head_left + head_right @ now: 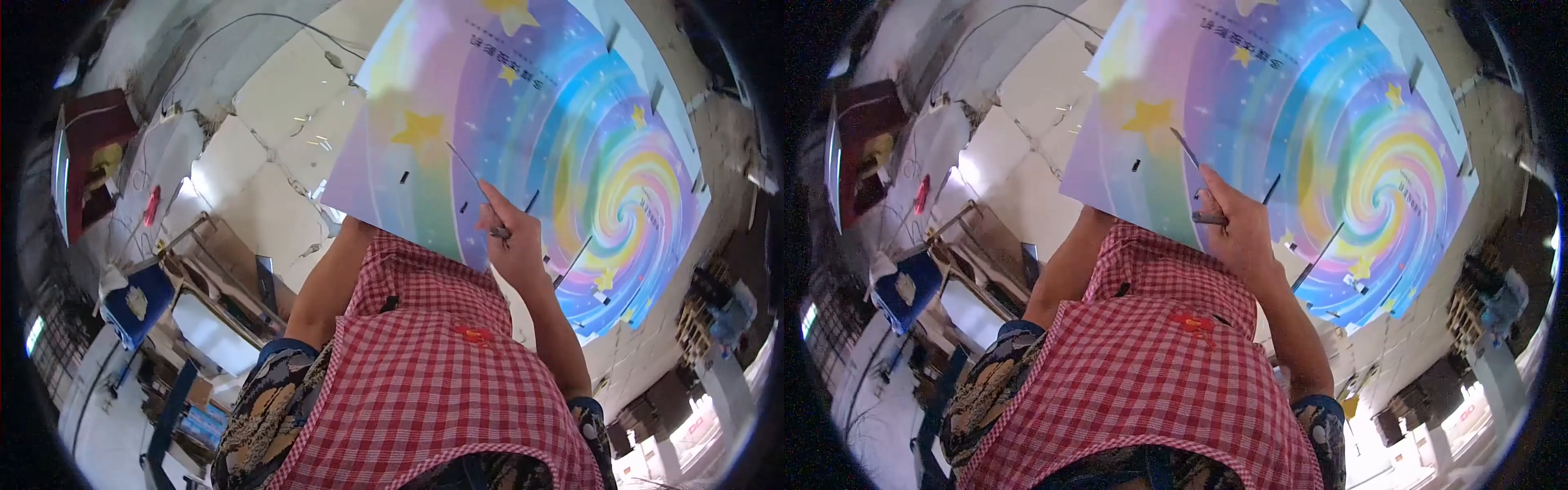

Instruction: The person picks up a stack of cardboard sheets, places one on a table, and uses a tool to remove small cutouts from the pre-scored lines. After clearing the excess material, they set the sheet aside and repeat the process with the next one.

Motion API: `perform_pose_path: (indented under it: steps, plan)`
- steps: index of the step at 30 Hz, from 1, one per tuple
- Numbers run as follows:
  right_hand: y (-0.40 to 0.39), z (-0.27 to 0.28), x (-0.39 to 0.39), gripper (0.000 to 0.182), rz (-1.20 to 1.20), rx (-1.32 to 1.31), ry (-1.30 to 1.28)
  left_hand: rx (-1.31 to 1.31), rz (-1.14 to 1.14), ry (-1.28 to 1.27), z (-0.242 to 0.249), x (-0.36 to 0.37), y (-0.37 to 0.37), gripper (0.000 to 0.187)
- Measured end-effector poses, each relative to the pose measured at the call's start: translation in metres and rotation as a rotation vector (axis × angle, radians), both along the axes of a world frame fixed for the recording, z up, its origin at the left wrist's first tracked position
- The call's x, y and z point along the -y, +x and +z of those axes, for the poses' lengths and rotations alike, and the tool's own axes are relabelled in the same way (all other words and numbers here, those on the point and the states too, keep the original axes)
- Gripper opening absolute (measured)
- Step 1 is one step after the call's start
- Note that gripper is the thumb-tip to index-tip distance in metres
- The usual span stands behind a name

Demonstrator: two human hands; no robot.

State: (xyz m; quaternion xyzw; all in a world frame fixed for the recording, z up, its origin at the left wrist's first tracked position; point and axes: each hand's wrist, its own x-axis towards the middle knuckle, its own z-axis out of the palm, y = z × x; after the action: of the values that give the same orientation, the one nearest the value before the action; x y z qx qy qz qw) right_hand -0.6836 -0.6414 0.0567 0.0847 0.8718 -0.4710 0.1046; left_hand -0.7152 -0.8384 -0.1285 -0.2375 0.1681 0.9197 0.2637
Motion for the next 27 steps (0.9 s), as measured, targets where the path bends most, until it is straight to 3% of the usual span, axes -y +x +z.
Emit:
perform_pose_path:
  steps: [9, 21, 23, 27]
  plan:
    - [-0.03, -0.019, -0.002, 0.037, 0.15, -0.004, 0.087, 0.048, 0.071, 0.045, -0.002, -0.008, 0.004, 0.028]
    - [-0.032, -0.013, -0.004, 0.039, 0.108, 0.082, -0.018, 0.085, 0.103, -0.072, -0.003, -0.008, 0.015, 0.025]
    - [-0.034, -0.014, -0.005, 0.039, 0.116, 0.073, -0.016, 0.111, 0.135, -0.048, 0.025, -0.017, 0.003, 0.026]
    - [-0.037, -0.012, -0.006, 0.038, 0.115, 0.067, -0.014, 0.11, 0.143, -0.046, 0.011, -0.015, 0.008, 0.027]
